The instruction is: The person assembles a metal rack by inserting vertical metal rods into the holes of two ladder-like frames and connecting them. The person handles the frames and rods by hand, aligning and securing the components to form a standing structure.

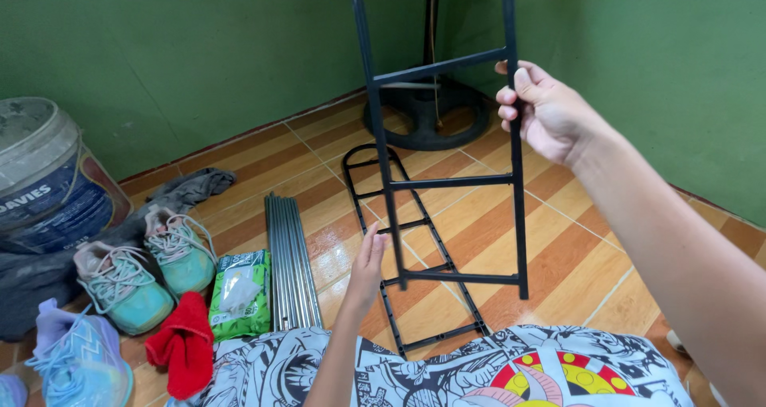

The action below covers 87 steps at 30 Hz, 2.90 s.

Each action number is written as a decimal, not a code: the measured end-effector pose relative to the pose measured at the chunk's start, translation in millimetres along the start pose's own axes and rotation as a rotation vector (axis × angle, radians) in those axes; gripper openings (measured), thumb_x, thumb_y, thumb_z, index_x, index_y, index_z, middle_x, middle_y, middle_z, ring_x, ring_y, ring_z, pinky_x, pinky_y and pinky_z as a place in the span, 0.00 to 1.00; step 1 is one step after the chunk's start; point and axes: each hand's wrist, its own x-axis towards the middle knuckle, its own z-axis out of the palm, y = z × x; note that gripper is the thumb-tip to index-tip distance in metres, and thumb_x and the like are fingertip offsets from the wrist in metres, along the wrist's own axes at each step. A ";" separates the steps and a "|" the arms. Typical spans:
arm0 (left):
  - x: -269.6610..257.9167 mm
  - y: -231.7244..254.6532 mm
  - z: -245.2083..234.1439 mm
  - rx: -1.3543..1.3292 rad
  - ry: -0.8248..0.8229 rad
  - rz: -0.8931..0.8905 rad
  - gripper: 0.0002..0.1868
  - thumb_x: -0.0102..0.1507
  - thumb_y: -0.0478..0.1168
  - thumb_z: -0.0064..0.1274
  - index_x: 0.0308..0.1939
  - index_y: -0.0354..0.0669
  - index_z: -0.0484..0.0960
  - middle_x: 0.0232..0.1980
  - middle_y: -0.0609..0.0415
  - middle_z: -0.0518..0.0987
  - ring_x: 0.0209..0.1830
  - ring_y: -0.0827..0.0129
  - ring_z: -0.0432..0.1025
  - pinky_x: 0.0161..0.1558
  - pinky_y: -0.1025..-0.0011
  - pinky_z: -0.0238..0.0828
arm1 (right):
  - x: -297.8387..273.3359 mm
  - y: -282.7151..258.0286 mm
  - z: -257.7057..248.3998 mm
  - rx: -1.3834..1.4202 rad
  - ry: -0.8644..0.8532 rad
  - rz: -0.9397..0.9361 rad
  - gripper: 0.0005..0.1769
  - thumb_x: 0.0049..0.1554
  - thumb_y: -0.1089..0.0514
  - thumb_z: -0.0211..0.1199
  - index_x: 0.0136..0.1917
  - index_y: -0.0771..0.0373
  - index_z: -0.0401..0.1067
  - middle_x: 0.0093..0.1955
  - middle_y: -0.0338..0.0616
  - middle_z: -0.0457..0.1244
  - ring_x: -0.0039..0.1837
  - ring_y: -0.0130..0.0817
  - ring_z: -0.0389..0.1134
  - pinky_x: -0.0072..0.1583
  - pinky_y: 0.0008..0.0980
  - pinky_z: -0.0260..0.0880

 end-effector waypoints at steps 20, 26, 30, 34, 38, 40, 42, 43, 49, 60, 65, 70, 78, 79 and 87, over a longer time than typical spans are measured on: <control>-76.6 160.8 -21.2 -0.639 -0.021 0.080 0.20 0.74 0.45 0.31 0.59 0.37 0.75 0.23 0.65 0.63 0.20 0.81 0.59 0.27 0.79 0.63 | -36.4 -5.3 36.6 -0.328 -0.102 -0.018 0.29 0.69 0.45 0.34 0.73 0.62 0.61 0.65 0.51 0.66 0.64 0.39 0.68 0.68 0.38 0.65; -55.4 179.3 -18.4 -0.783 0.045 0.016 0.18 0.74 0.47 0.35 0.55 0.38 0.74 0.23 0.65 0.62 0.20 0.81 0.55 0.24 0.80 0.55 | -40.7 45.4 21.8 -0.263 -0.133 0.077 0.32 0.66 0.41 0.36 0.79 0.52 0.50 0.60 0.55 0.69 0.61 0.44 0.70 0.64 0.43 0.69; -55.3 173.9 -11.4 -0.747 0.084 -0.019 0.18 0.74 0.47 0.36 0.55 0.37 0.75 0.23 0.64 0.63 0.21 0.80 0.56 0.24 0.80 0.55 | -43.1 81.8 -5.0 -0.186 -0.240 0.046 0.34 0.64 0.45 0.48 0.80 0.54 0.53 0.61 0.53 0.69 0.60 0.45 0.70 0.61 0.46 0.70; -55.9 169.7 -5.6 -0.721 0.087 -0.027 0.19 0.74 0.47 0.36 0.55 0.36 0.75 0.23 0.65 0.63 0.21 0.80 0.56 0.24 0.80 0.54 | -58.2 103.2 -15.8 -0.162 -0.205 0.045 0.38 0.59 0.48 0.55 0.80 0.49 0.50 0.61 0.53 0.69 0.59 0.43 0.71 0.58 0.47 0.70; -56.0 168.4 4.1 -0.776 0.072 -0.046 0.19 0.73 0.48 0.37 0.55 0.37 0.75 0.22 0.65 0.62 0.20 0.81 0.55 0.23 0.80 0.54 | -73.1 110.5 -13.5 -0.052 -0.110 0.018 0.35 0.64 0.44 0.53 0.76 0.65 0.54 0.62 0.55 0.69 0.60 0.41 0.70 0.62 0.46 0.70; -54.3 169.1 10.0 -0.780 0.076 -0.026 0.19 0.73 0.48 0.37 0.56 0.37 0.74 0.22 0.66 0.62 0.20 0.81 0.55 0.23 0.80 0.53 | -82.8 112.8 -14.9 -0.069 -0.083 -0.026 0.38 0.62 0.38 0.50 0.81 0.55 0.52 0.59 0.54 0.69 0.57 0.39 0.70 0.60 0.44 0.69; -53.8 169.7 12.3 -0.776 0.074 -0.015 0.20 0.73 0.48 0.37 0.56 0.37 0.75 0.22 0.66 0.61 0.20 0.81 0.55 0.23 0.80 0.53 | -93.9 123.4 -21.8 -0.093 -0.227 -0.193 0.41 0.62 0.36 0.53 0.79 0.62 0.54 0.61 0.54 0.68 0.59 0.40 0.70 0.63 0.43 0.68; -52.7 170.7 12.4 -0.769 0.070 -0.009 0.20 0.73 0.49 0.36 0.57 0.36 0.75 0.22 0.66 0.61 0.20 0.81 0.55 0.23 0.81 0.53 | -98.1 130.9 -28.5 -0.106 -0.301 -0.279 0.42 0.62 0.35 0.54 0.78 0.66 0.55 0.62 0.53 0.67 0.60 0.41 0.69 0.64 0.43 0.67; -47.9 162.6 16.5 -0.762 0.071 0.001 0.21 0.74 0.49 0.36 0.58 0.35 0.74 0.22 0.66 0.61 0.20 0.81 0.55 0.23 0.80 0.52 | -116.4 233.3 -91.5 -0.116 -0.031 -0.293 0.38 0.55 0.32 0.61 0.56 0.72 0.68 0.48 0.53 0.67 0.52 0.47 0.71 0.61 0.49 0.72; -29.1 150.1 16.9 -0.844 0.051 0.029 0.21 0.74 0.49 0.37 0.58 0.35 0.74 0.23 0.65 0.61 0.22 0.80 0.55 0.25 0.80 0.53 | -183.3 312.4 -99.3 -0.406 0.487 -0.115 0.49 0.67 0.25 0.19 0.54 0.66 0.69 0.44 0.47 0.66 0.52 0.36 0.68 0.59 0.34 0.65; -14.3 150.6 18.3 -0.909 0.017 0.017 0.20 0.74 0.49 0.37 0.58 0.36 0.73 0.23 0.66 0.62 0.21 0.81 0.55 0.25 0.80 0.53 | -198.7 302.0 -82.9 -0.574 0.458 -0.201 0.29 0.72 0.41 0.38 0.61 0.68 0.67 0.48 0.47 0.67 0.54 0.33 0.68 0.59 0.30 0.67; -9.6 149.0 22.7 -0.885 -0.003 0.001 0.21 0.74 0.49 0.37 0.58 0.35 0.74 0.22 0.66 0.62 0.21 0.81 0.55 0.24 0.80 0.53 | -197.0 301.1 -81.4 -0.592 0.514 0.014 0.20 0.70 0.49 0.42 0.62 0.62 0.70 0.49 0.43 0.69 0.39 0.29 0.59 0.44 0.30 0.62; 0.1 139.6 23.5 -0.833 0.019 0.001 0.21 0.74 0.49 0.38 0.58 0.35 0.74 0.21 0.67 0.62 0.20 0.81 0.56 0.23 0.80 0.54 | -190.7 306.6 -78.5 -0.597 0.464 0.005 0.22 0.71 0.48 0.41 0.62 0.61 0.70 0.48 0.42 0.69 0.38 0.20 0.59 0.40 0.25 0.60; 0.9 139.0 22.9 -0.824 0.022 0.001 0.21 0.74 0.49 0.38 0.58 0.35 0.74 0.21 0.67 0.62 0.20 0.81 0.56 0.23 0.81 0.54 | -191.0 306.4 -77.4 -0.608 0.458 -0.005 0.22 0.71 0.47 0.41 0.62 0.61 0.71 0.48 0.42 0.69 0.39 0.19 0.60 0.40 0.24 0.61; -0.8 140.1 23.1 -0.848 0.013 -0.013 0.21 0.74 0.49 0.37 0.58 0.35 0.74 0.21 0.66 0.62 0.20 0.81 0.55 0.22 0.80 0.53 | -194.0 303.8 -75.4 -0.551 0.494 -0.002 0.22 0.70 0.48 0.41 0.63 0.62 0.69 0.50 0.41 0.68 0.31 0.20 0.50 0.35 0.24 0.55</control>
